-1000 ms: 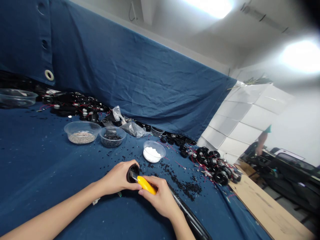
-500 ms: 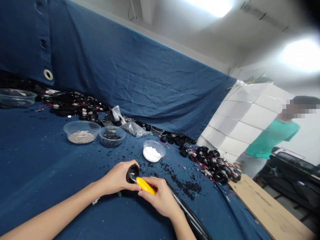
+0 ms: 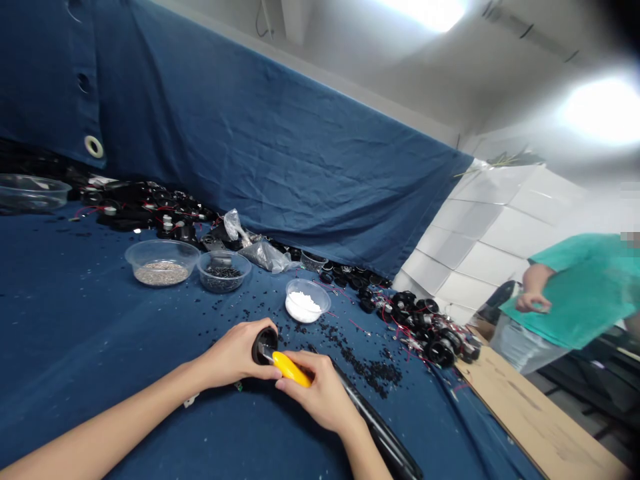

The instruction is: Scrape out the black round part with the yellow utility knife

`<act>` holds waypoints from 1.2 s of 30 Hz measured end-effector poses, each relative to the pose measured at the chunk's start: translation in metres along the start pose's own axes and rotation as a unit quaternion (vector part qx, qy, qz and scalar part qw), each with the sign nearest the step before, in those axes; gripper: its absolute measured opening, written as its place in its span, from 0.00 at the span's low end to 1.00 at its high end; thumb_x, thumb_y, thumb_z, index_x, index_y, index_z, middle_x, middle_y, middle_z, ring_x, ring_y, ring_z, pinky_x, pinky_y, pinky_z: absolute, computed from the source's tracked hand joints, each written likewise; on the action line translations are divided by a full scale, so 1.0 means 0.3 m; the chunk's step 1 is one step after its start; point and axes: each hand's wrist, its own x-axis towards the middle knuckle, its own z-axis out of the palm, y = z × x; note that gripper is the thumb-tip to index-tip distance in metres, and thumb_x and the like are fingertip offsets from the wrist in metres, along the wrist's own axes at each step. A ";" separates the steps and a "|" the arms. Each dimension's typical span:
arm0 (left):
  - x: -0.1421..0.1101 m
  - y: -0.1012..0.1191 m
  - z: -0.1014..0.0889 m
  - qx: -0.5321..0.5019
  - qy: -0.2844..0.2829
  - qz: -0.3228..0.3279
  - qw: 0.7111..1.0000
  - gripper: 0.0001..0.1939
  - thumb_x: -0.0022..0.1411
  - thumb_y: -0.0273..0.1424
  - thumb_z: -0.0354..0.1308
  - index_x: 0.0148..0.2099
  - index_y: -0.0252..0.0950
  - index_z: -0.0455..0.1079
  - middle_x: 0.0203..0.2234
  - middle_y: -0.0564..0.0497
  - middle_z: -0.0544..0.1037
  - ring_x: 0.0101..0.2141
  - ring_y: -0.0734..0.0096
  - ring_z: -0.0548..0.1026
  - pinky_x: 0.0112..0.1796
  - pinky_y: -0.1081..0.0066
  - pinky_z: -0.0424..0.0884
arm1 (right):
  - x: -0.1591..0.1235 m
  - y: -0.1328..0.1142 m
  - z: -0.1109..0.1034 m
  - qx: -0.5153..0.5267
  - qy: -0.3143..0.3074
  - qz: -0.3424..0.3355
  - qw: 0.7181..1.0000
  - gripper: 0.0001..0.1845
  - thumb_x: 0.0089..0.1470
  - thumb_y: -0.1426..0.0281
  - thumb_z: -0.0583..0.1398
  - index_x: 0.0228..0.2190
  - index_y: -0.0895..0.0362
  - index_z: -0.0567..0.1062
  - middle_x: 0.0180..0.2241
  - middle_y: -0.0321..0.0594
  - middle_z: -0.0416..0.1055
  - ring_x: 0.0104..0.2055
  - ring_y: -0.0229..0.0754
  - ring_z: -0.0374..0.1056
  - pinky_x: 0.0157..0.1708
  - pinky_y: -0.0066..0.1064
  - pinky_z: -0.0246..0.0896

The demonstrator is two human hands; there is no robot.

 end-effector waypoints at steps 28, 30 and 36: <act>0.004 0.003 -0.002 -0.004 0.002 0.007 1.000 0.21 0.47 0.42 0.67 0.41 0.39 0.66 0.32 0.55 0.75 0.33 0.66 0.72 0.34 0.72 0.63 | -0.002 -0.009 -0.003 -0.009 0.009 -0.007 1.000 0.11 0.52 0.69 0.65 0.40 0.54 0.79 0.32 0.35 0.75 0.34 0.41 0.67 0.35 0.28 0.57; 0.002 0.003 -0.002 -0.002 -0.001 0.004 1.000 0.22 0.46 0.42 0.68 0.41 0.38 0.66 0.33 0.55 0.75 0.33 0.65 0.72 0.34 0.72 0.63 | -0.002 -0.006 -0.002 -0.009 0.001 -0.004 1.000 0.11 0.52 0.69 0.66 0.40 0.54 0.79 0.33 0.35 0.76 0.34 0.41 0.67 0.35 0.27 0.57; 0.001 0.002 -0.002 -0.005 0.000 0.006 1.000 0.22 0.45 0.40 0.68 0.41 0.38 0.66 0.33 0.55 0.76 0.33 0.65 0.72 0.34 0.72 0.63 | -0.001 -0.005 0.001 -0.020 -0.003 -0.009 1.000 0.11 0.52 0.70 0.66 0.40 0.54 0.79 0.34 0.35 0.76 0.35 0.41 0.68 0.36 0.27 0.58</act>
